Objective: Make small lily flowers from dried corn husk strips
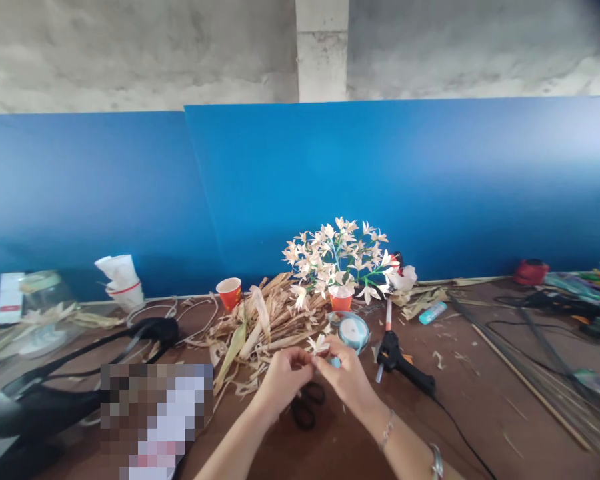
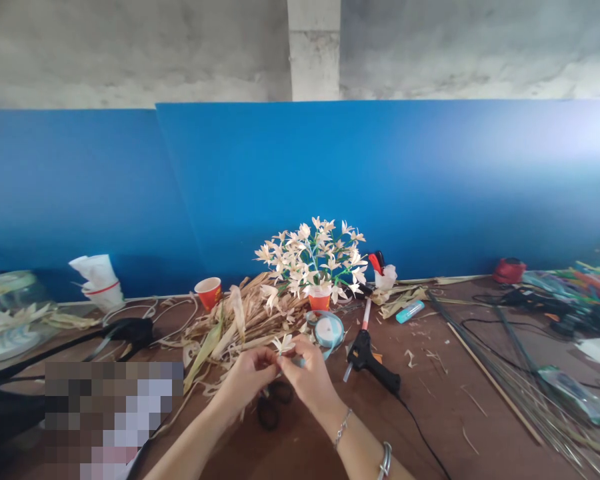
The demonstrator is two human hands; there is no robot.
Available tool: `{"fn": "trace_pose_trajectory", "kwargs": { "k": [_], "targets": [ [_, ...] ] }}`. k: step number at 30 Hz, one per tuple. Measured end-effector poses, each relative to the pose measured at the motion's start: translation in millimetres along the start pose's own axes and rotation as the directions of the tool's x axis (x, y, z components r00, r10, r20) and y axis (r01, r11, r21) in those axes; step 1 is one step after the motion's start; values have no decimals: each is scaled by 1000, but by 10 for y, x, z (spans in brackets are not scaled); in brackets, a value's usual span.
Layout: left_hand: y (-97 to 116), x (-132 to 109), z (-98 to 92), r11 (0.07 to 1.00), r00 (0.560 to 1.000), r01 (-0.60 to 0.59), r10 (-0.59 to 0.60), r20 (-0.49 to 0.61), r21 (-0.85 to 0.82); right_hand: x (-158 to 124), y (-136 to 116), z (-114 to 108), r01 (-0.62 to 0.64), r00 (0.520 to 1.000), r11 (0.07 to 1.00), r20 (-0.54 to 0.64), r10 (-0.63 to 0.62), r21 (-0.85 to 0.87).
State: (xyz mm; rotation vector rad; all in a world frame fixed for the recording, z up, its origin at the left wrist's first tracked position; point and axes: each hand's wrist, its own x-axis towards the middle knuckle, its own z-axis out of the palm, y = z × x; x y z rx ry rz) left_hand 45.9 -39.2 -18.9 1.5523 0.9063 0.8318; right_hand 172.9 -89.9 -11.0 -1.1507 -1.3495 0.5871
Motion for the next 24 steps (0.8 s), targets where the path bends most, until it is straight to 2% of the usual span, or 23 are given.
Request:
{"fn": "trace_pose_trajectory", "kwargs": {
  "k": [3, 8, 15, 24],
  "targets": [
    [-80, 23, 6, 990, 994, -99, 103, -39, 96, -4, 28, 9, -23, 1000, 999, -10, 23, -25],
    [-126, 31, 24, 976, 986, -129, 145, -86, 173, -15, 44, 35, -8, 1000, 999, -25, 7, -33],
    [-113, 12, 54, 989, 994, -76, 86, -73, 127, -21, 46, 29, 4, 999, 1000, -53, -5, -22],
    [-93, 0, 96, 990, 995, -74, 82, -64, 116, -30, 99, 39, -7, 993, 997, -122, -2, -78]
  ]
}}
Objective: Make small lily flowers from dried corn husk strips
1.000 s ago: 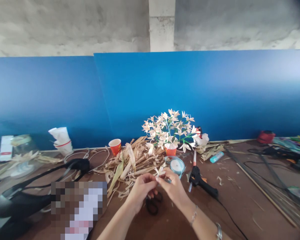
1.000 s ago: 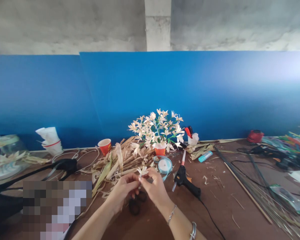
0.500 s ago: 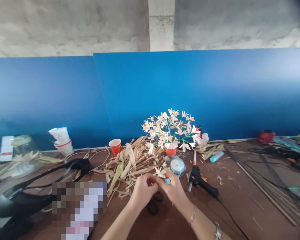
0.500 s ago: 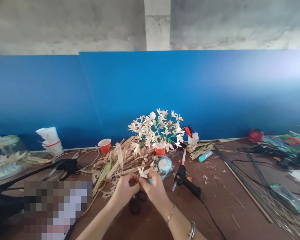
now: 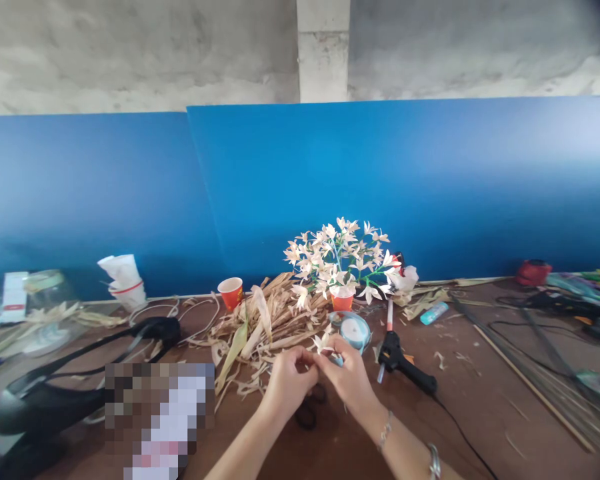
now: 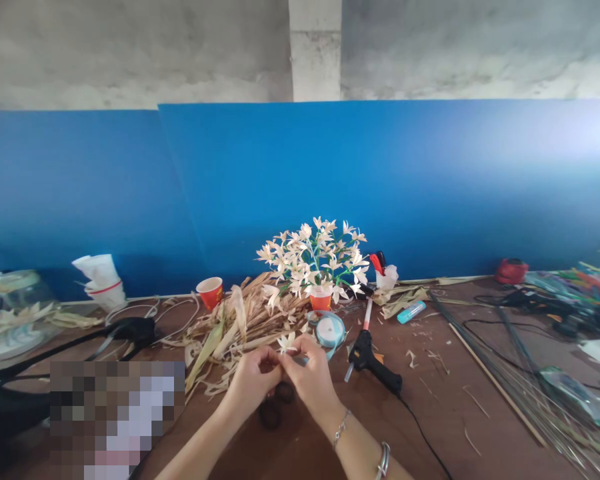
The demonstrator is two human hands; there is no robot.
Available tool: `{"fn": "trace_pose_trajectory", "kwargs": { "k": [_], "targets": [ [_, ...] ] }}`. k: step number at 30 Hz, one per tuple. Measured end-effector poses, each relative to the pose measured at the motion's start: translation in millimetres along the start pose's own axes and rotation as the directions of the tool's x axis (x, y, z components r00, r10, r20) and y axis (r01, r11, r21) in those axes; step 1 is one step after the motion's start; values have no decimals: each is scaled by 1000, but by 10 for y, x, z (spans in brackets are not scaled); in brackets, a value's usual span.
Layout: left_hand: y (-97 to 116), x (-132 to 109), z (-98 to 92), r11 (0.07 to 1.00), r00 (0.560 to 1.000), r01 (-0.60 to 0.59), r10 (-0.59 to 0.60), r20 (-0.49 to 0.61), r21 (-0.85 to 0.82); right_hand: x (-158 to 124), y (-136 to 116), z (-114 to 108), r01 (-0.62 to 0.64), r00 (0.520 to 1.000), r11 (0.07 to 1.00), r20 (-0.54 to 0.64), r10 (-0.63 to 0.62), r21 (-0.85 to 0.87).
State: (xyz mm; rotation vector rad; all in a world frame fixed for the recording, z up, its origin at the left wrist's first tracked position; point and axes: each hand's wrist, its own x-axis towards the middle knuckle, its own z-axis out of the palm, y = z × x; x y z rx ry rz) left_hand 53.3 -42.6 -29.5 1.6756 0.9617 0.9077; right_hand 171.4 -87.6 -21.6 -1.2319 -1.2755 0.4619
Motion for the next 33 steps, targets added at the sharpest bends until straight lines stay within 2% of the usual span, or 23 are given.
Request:
{"fn": "trace_pose_trajectory", "kwargs": {
  "k": [5, 10, 17, 21, 27, 29, 33],
  "targets": [
    [48, -8, -8, 996, 997, 76, -75, 16, -55, 18, -27, -10, -38, 999, 999, 10, 37, 37],
    [125, 9, -80, 948, 984, 177, -162, 80, -264, 50, -42, -45, -109, 985, 991, 139, 98, 76],
    [64, 38, -146, 868, 973, 214, -151, 172, -448, 81, -13, -70, -103, 981, 995, 169, 100, 9],
    [79, 33, -166, 870, 969, 225, -154, 191, -439, 83, -46, -86, -149, 966, 988, 220, 135, 49],
    [180, -7, -166, 875, 933, 294, -175, 315, -385, 65, -82, -79, -297, 927, 902, 320, 195, 312],
    [206, -19, -155, 881, 930, 293, -174, 323, -371, 57, -73, -64, -308, 930, 896, 302, 212, 320],
    [207, -26, -117, 916, 944, 269, -190, 268, -298, 48, -18, -32, -266, 953, 925, 217, 210, 273]
  ]
}}
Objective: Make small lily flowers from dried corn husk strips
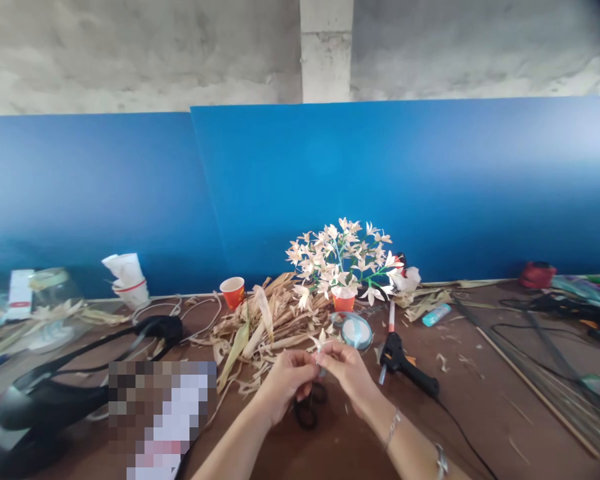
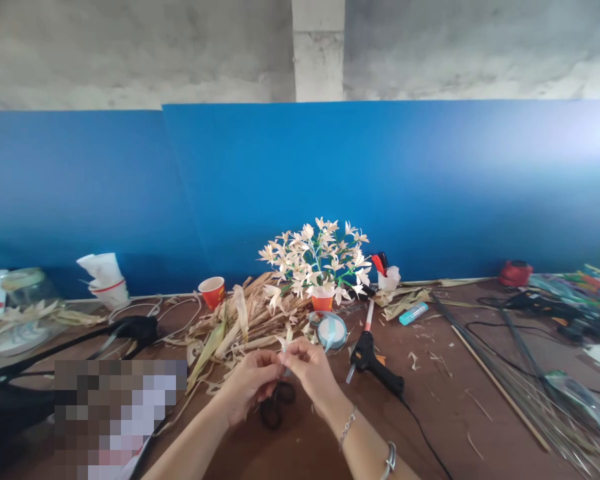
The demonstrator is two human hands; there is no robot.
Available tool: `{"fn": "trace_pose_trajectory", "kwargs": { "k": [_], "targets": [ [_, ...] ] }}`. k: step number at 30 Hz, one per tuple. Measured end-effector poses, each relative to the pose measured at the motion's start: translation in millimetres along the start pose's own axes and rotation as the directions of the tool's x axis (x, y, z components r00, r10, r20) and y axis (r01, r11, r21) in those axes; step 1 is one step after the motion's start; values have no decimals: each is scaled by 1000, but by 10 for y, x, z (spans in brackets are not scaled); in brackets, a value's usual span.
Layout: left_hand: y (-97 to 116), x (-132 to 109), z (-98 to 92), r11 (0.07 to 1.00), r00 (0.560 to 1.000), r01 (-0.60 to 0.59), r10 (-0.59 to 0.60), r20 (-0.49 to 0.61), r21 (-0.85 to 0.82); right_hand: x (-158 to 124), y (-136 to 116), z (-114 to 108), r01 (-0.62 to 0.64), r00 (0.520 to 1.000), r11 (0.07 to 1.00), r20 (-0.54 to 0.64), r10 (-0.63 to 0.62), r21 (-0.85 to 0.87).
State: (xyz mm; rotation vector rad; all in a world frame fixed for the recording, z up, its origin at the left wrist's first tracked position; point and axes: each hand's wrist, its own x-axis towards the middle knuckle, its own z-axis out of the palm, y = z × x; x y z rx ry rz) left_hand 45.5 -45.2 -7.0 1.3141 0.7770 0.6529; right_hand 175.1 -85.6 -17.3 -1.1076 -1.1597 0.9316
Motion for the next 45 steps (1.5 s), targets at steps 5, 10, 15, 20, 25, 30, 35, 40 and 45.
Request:
{"fn": "trace_pose_trajectory", "kwargs": {
  "k": [5, 10, 15, 20, 25, 30, 35, 40, 45],
  "targets": [
    [-59, 30, 37, 993, 994, -48, 58, -90, 108, 23, 68, -14, 77, 993, 990, -75, -87, -120],
    [-85, 45, 57, 979, 985, -79, 106, -139, 187, 22, 29, -29, 160, 979, 957, -89, -186, -242],
    [-53, 44, 23, 986, 979, -104, 125, -162, 131, 9, -70, -34, 134, 991, 969, 28, -131, -207],
    [-10, 31, -18, 992, 981, -108, 118, -157, 71, 11, -105, -66, 163, 987, 932, 36, -160, -325],
    [-14, 31, -22, 988, 970, -151, 147, -194, -9, 3, -124, -60, 101, 995, 924, 35, -95, -369],
    [-49, 56, -39, 989, 974, -133, 119, -191, -63, -8, -96, -69, 88, 996, 936, 49, -76, -340],
    [-40, 69, -62, 997, 982, -69, 72, -177, 23, 6, -14, -97, 49, 996, 981, 82, -34, -186],
    [-41, 69, -33, 995, 978, -78, 89, -191, 63, 20, 22, -63, 24, 997, 982, 74, -10, -188],
    [-54, 69, 2, 998, 972, -61, 55, -227, -20, 22, 75, -50, 19, 1000, 949, -14, -25, -314]
  ]
}}
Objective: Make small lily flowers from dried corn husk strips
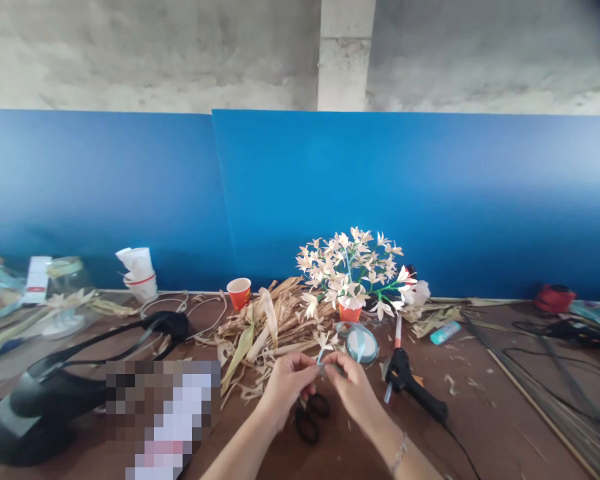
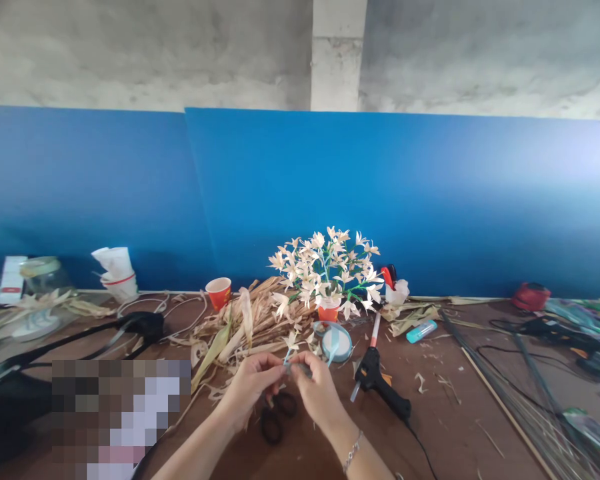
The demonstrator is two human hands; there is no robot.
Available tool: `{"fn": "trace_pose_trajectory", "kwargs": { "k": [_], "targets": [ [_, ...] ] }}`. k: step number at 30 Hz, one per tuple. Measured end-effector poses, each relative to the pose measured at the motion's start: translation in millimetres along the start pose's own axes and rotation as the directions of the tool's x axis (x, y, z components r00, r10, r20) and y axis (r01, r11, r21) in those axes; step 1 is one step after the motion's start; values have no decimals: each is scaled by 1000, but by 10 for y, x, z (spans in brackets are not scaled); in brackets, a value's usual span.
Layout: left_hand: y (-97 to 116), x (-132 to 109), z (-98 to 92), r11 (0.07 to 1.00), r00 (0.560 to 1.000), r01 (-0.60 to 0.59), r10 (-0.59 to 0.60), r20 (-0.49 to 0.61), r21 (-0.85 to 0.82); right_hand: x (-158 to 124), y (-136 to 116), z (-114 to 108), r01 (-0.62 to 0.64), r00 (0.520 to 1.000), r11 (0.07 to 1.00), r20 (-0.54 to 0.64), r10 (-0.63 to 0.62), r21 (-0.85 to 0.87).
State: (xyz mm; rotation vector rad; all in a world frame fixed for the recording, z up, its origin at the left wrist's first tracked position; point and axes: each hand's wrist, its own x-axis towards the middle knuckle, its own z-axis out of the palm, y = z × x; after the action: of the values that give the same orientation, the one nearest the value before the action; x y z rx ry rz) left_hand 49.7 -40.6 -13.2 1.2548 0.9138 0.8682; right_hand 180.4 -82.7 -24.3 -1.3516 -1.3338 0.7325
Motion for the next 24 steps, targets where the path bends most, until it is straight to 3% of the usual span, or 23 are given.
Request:
{"fn": "trace_pose_trajectory", "kwargs": {
  "k": [2, 4, 6, 8, 10, 12, 19, 24],
  "targets": [
    [-11, 14, -17, 999, 1000, 19, -19, 4, -35, -23, -7, -2, 23, 1000, 997, 1, -23, -76],
    [-28, 35, -52, 995, 998, 60, -59, 20, -75, -69, -54, -14, 139, 987, 966, -46, -152, -217],
    [-45, 52, -89, 985, 994, 104, -99, 42, -138, -127, -134, -28, 297, 931, 859, -72, -357, -417],
    [-53, 57, -111, 968, 989, 146, -135, 67, -203, -177, -216, -31, 402, 873, 705, 12, -488, -585],
    [-48, 46, -112, 950, 980, 194, -176, 93, -245, -202, -265, -19, 444, 849, 590, 105, -519, -674],
    [-34, 27, -97, 933, 970, 236, -208, 129, -273, -200, -264, 0, 463, 837, 533, 152, -525, -708],
    [-13, 21, -68, 849, 911, 410, -361, 199, -333, -143, -123, 3, 517, 804, 529, 170, -570, -673],
    [14, 3, -127, 877, 907, 397, -330, 261, -272, -140, -111, -14, 525, 806, 528, 190, -561, -667]
  ]
}}
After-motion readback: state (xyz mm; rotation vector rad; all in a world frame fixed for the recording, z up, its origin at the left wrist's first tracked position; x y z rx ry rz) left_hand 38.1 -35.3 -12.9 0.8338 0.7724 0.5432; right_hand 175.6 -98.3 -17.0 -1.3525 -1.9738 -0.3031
